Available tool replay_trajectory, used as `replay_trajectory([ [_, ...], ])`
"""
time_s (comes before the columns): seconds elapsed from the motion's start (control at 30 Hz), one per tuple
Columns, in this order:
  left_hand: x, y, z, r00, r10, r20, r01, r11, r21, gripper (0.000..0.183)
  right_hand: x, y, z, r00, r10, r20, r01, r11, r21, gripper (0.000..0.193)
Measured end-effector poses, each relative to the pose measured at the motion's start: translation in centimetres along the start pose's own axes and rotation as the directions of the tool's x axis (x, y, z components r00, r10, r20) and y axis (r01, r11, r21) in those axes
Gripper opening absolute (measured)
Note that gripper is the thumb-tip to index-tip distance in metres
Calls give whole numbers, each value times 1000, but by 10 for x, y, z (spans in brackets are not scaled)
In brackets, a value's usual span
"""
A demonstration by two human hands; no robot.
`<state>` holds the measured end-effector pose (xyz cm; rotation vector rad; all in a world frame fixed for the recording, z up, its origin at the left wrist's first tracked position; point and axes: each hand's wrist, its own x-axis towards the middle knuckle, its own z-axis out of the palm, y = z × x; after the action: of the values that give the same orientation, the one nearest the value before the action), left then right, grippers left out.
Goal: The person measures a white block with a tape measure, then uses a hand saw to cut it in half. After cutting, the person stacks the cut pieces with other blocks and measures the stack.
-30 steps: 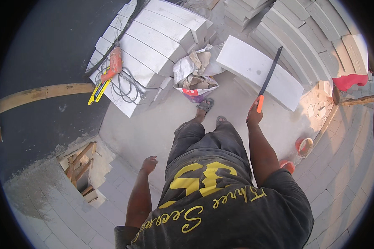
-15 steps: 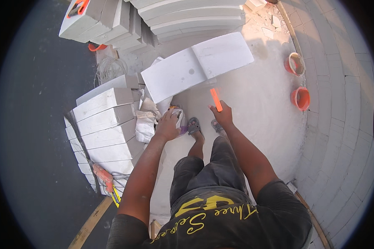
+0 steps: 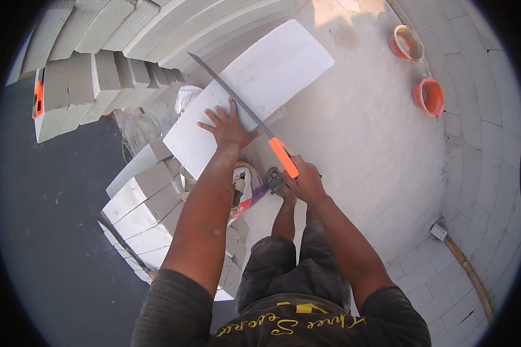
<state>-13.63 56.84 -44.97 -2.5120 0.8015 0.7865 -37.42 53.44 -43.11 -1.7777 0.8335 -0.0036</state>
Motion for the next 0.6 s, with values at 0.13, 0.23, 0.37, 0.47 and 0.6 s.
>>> replay_trajectory([
  [0.13, 8, -7, 10, 997, 72, -42, -68, 994, 90, 127, 2, 4, 4, 999, 7, -52, -6, 1000, 18, 27],
  [0.23, 11, -11, 16, 993, 89, -80, -82, 993, 86, 127, 1, 7, 10, 993, -72, -89, 74, 997, 16, 27],
  [0.37, 13, -10, 1, 995, 94, 46, -98, 991, 89, 130, 1, 12, 12, 986, -115, -117, 117, 993, 11, 27],
  [0.47, 17, -12, -5, 989, 79, 127, -90, 993, 77, 132, 3, 8, 12, 988, -82, -132, 91, 993, 70, 24],
  [0.6, 19, -13, -6, 984, 81, 161, -92, 994, 62, 133, 2, 9, 13, 989, -76, -124, 88, 992, 87, 23],
])
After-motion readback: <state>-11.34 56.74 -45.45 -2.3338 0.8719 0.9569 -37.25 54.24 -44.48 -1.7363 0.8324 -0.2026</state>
